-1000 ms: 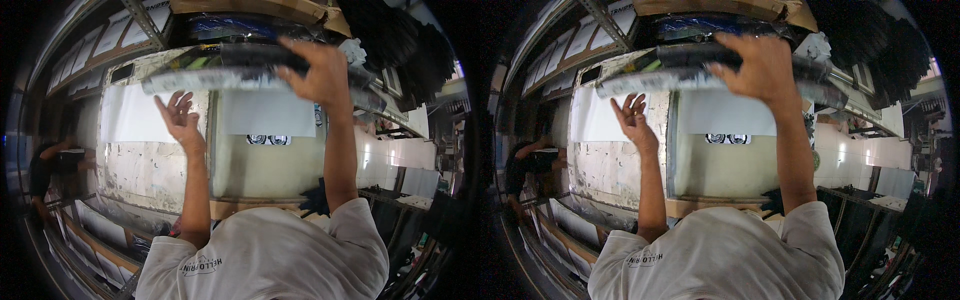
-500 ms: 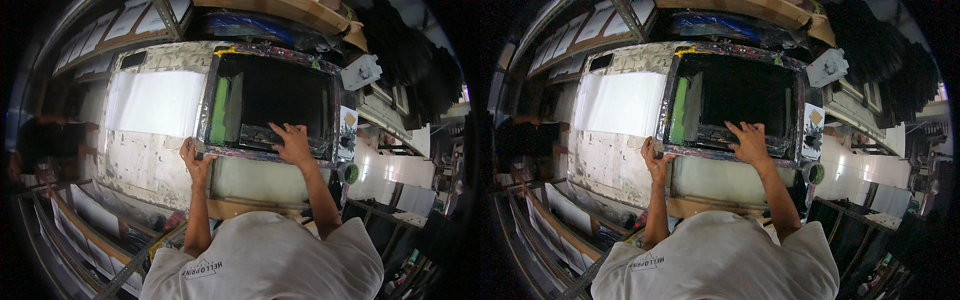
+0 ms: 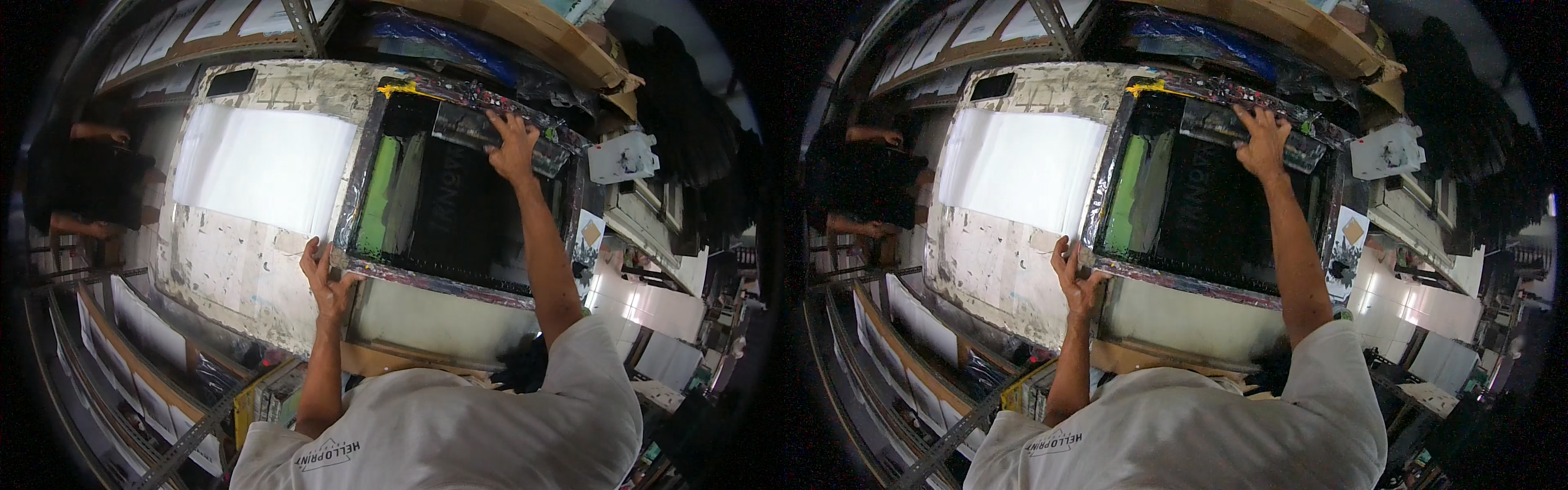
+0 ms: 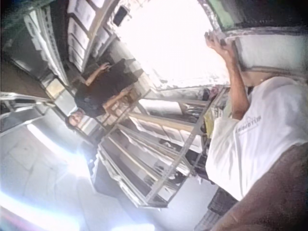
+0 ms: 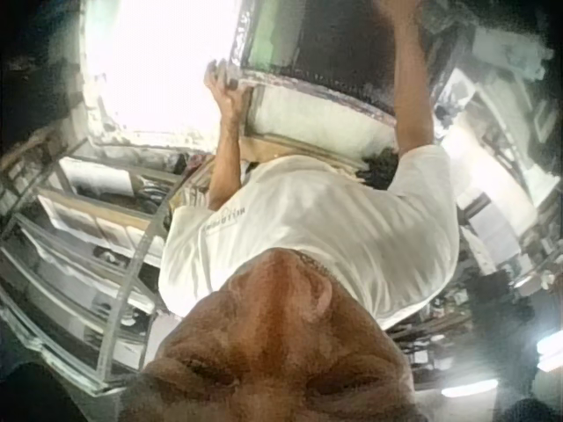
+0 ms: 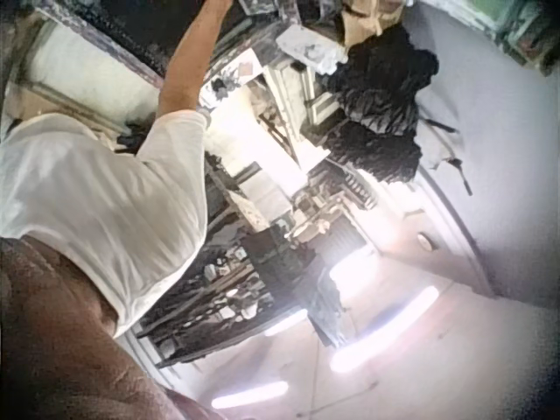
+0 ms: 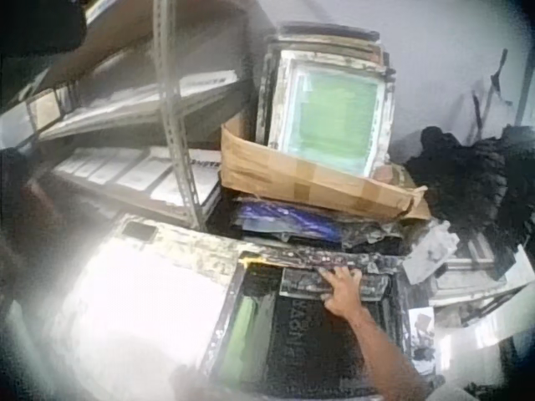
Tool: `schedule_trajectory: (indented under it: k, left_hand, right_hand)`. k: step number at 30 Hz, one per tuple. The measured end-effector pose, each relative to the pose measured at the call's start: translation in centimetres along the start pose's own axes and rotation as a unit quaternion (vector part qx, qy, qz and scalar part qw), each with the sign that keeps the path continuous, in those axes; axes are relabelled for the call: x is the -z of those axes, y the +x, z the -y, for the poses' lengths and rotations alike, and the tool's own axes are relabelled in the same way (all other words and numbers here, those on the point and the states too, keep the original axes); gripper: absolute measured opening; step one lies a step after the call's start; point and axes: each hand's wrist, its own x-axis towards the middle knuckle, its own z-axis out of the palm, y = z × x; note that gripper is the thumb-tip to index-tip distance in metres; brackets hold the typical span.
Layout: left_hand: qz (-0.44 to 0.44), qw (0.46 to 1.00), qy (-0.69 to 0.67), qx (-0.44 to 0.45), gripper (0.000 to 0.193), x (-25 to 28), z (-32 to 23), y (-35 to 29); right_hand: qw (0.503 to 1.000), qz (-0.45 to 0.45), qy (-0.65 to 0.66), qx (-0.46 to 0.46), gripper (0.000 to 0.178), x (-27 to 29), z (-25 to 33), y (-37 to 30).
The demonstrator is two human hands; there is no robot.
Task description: The person performs screen printing by placing white sheets on a table, lowering a mesh screen, and using a squeegee to spread ink across the stencil before removing and stacking the printed sheets.
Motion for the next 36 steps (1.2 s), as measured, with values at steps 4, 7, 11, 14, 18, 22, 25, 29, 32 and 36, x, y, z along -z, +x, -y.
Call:
schedule_trajectory:
  k: [4,7,11,14,18,22,25,29,32,36]
  left_hand:
    - [0.002,1.000,-0.016,0.008,0.091,0.1,0.1,-0.2]
    - [-0.011,0.998,-0.059,0.019,0.086,0.0,-0.3,-0.2]
    - [0.038,0.998,-0.052,0.008,0.082,0.6,0.0,0.1]
    - [0.010,0.989,-0.114,0.091,0.077,0.0,-0.4,-0.6]
    - [-0.008,0.971,-0.209,0.117,0.077,-0.3,-1.0,-0.2]
    - [-0.026,0.963,-0.239,0.121,0.077,0.8,-3.9,1.1]
    - [-0.043,0.961,-0.253,0.106,0.076,1.1,-5.6,2.5]
    - [-0.088,0.951,-0.279,0.098,0.072,2.0,-9.5,5.1]
    - [-0.089,0.951,-0.281,0.090,0.070,2.8,-12.9,8.5]
    - [-0.127,0.919,-0.367,0.070,0.067,2.2,-16.6,12.7]
  right_hand:
    - [0.999,0.031,0.008,-0.009,0.076,0.1,-1.5,3.9]
    - [0.999,0.021,0.031,0.001,0.067,1.1,-2.0,4.7]
    - [0.999,0.023,0.021,0.018,0.056,2.0,-1.1,3.5]
    - [1.000,0.018,-0.006,0.020,0.051,1.9,0.5,0.3]
    - [0.999,-0.021,-0.025,0.027,0.050,3.3,4.1,-6.9]
    - [1.000,0.013,0.017,0.011,0.051,8.4,10.1,-13.9]
    - [0.999,0.010,0.049,0.018,0.053,12.6,12.9,-17.5]
    - [0.995,-0.072,0.012,0.071,0.059,17.5,15.9,-18.1]
    - [0.983,-0.148,-0.025,0.105,0.065,18.9,15.1,-15.2]
    - [0.978,-0.180,-0.041,0.097,0.064,22.9,13.8,-9.8]
